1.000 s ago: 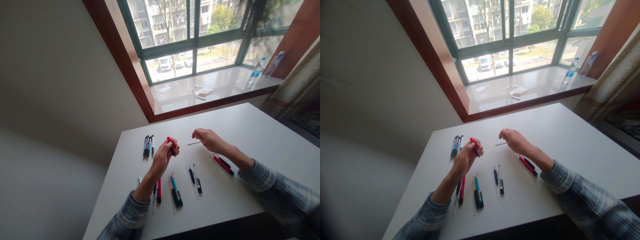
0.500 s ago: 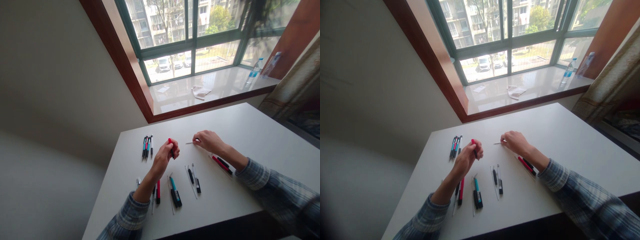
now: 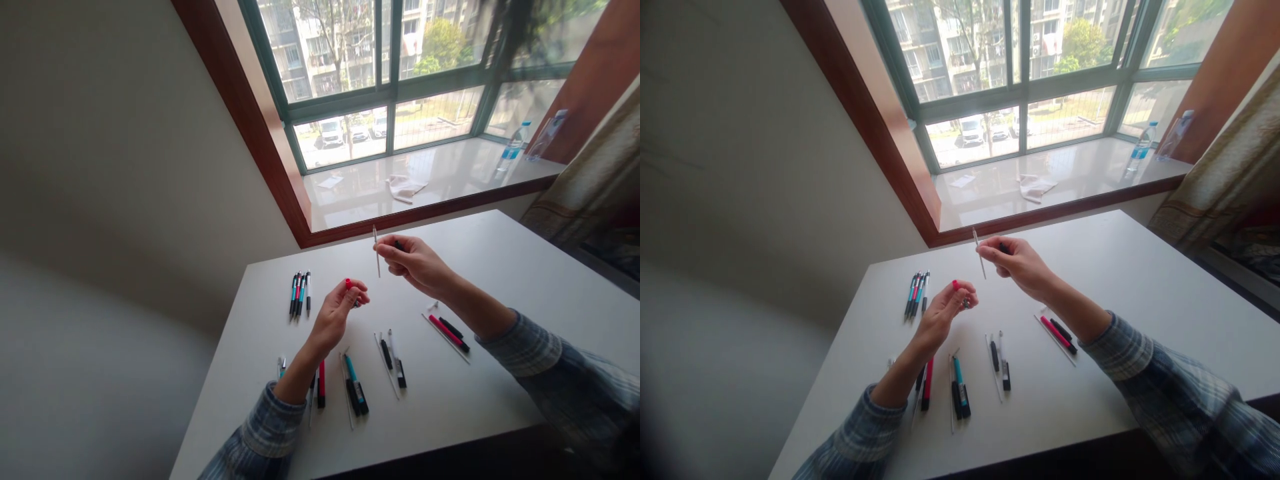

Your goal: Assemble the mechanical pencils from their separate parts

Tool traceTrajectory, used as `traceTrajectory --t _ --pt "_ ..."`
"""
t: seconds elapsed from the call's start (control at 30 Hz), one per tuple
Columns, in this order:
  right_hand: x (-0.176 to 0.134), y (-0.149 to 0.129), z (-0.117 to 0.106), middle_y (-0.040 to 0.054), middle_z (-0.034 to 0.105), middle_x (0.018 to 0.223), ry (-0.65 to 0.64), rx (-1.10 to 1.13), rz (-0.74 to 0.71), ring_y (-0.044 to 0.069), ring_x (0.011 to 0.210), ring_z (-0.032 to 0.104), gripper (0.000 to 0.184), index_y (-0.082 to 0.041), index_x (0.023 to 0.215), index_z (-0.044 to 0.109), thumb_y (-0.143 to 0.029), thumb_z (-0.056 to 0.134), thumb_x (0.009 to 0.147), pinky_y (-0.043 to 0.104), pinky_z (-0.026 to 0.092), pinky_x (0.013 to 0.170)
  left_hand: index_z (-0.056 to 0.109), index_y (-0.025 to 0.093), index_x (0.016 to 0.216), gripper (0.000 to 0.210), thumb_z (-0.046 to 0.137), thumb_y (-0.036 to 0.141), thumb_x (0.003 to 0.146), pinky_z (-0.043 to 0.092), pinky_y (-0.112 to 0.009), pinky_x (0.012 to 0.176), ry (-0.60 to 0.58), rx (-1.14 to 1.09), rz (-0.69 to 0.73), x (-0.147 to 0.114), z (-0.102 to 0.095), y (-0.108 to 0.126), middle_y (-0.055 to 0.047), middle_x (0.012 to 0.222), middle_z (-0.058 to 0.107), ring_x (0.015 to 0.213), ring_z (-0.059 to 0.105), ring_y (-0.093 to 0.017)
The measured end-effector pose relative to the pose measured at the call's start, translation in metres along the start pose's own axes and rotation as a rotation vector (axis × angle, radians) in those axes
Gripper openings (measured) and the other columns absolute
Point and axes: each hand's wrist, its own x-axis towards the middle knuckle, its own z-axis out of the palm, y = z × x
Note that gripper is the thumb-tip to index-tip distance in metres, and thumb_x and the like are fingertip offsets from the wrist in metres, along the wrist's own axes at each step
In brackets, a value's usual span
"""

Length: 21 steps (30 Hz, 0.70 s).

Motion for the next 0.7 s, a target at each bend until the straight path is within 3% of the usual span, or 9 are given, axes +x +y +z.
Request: traceTrajectory --t 0.1,0.27,0.47,0.7 --pt "0.009 -0.006 0.02 -0.0068 0.04 0.064 -0.034 0.075 -0.035 0.009 0.055 0.026 0.033 -0.019 0.092 0.072 -0.048 0.084 0.081 0.028 0.022 0.051 0.069 0.017 0.103 0.035 0.061 0.051 0.098 0.047 -0.035 0.09 -0.025 0.027 0.013 -0.001 -0.001 0.001 -0.006 0.089 0.067 0.088 0.06 -0.019" --pt "0.02 0.009 0.038 -0.0078 0.037 0.062 -0.075 0.129 -0.022 0.008 0.055 0.025 0.034 -0.019 0.09 0.071 -0.05 0.083 0.082 0.027 0.022 0.051 0.069 0.017 0.101 0.036 0.059 0.051 0.098 0.046 -0.033 0.086 -0.015 0.064 0.045 -0.001 -0.001 0.003 -0.004 0.086 0.064 0.083 0.057 -0.018" --pt "0.019 0.023 0.039 -0.0082 0.038 0.06 -0.078 0.115 -0.008 0.008 0.053 0.027 0.036 -0.018 0.09 0.069 -0.051 0.082 0.082 0.027 0.022 0.049 0.069 0.016 0.101 0.036 0.057 0.05 0.1 0.044 -0.032 0.082 -0.033 0.08 0.045 -0.004 0.004 0.011 -0.004 0.083 0.062 0.081 0.055 -0.018" --pt "0.016 0.027 0.035 -0.0033 0.052 0.069 -0.074 -0.028 -0.059 0.009 0.055 0.037 0.033 -0.019 0.089 0.073 -0.049 0.081 0.082 0.026 0.027 0.05 0.07 0.016 0.101 0.034 0.058 0.048 0.099 0.044 -0.031 0.079 -0.014 0.081 0.048 -0.004 0.003 0.014 -0.004 0.081 0.063 0.079 0.055 -0.018"
